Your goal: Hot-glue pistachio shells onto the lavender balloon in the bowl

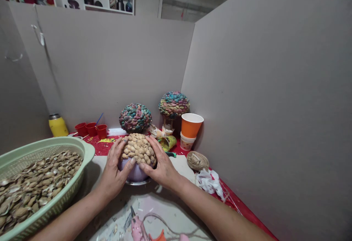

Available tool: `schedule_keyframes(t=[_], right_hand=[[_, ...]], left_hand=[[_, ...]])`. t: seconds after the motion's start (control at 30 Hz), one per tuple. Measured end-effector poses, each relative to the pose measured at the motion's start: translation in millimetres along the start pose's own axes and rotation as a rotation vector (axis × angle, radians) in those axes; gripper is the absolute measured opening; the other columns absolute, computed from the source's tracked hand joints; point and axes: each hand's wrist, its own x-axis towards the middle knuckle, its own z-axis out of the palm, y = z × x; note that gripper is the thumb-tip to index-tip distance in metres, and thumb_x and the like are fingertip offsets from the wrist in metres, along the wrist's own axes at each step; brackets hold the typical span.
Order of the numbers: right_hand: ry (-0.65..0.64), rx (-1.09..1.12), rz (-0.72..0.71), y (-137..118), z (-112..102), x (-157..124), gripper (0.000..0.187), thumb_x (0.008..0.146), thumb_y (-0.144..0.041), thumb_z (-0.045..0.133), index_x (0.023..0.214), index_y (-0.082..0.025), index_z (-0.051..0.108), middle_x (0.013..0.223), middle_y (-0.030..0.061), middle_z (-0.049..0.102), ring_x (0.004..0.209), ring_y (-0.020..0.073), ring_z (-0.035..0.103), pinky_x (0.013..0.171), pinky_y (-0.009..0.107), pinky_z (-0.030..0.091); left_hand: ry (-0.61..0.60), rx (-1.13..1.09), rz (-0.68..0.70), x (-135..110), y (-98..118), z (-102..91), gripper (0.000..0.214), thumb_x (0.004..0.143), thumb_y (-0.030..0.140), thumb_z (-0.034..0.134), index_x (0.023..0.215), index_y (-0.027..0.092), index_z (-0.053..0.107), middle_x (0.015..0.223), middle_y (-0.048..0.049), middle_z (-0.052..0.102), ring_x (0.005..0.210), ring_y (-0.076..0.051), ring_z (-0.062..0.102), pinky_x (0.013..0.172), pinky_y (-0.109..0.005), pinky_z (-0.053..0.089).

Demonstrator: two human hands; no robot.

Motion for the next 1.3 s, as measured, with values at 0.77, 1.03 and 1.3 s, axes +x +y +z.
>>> schedule_keyframes(t=[0.77,1.03,1.3], right_hand=[[0.038,0.015,-0.003,2.5,2.7,0.1,0.077,0.081,-0.047,0.065,0.147,-0.021,0.034,0.154,0.0142,0.032,0.143,0.0306,0.027,0.116,0.05,0.027],[0.033,0.028,-0.002,-1.3,-0.3,0.8,0.077,0.08,-0.046,0.065,0.146,-0.019,0.035,0.153,0.0158,0.033,0.143,0.0312,0.028,0.115,0.05,0.028],[0.037,0.018,0.002,1.4,1.6,0.5,0.078,0.08,-0.048,0.065,0.147,-0.022,0.033,0.154,0.0133,0.032,0.143,0.0298,0.027,0.115,0.051,0.027]], left_hand=[[-0.005,0.057,0.042,-0.7,-2.8,0.5,0.056,0.092,0.037,0.055,0.143,0.028,0.035,0.153,-0.0121,0.033,0.143,-0.028,0.028,0.116,-0.056,0.024],[0.004,0.066,0.042,-0.2,-2.3,1.7,0.056,0.092,0.037,0.055,0.143,0.028,0.035,0.153,-0.0124,0.033,0.143,-0.028,0.029,0.116,-0.056,0.026],[-0.003,0.053,0.038,0.1,-0.9,1.1,0.054,0.093,0.037,0.053,0.143,0.029,0.036,0.153,-0.0116,0.034,0.143,-0.027,0.028,0.117,-0.056,0.025]])
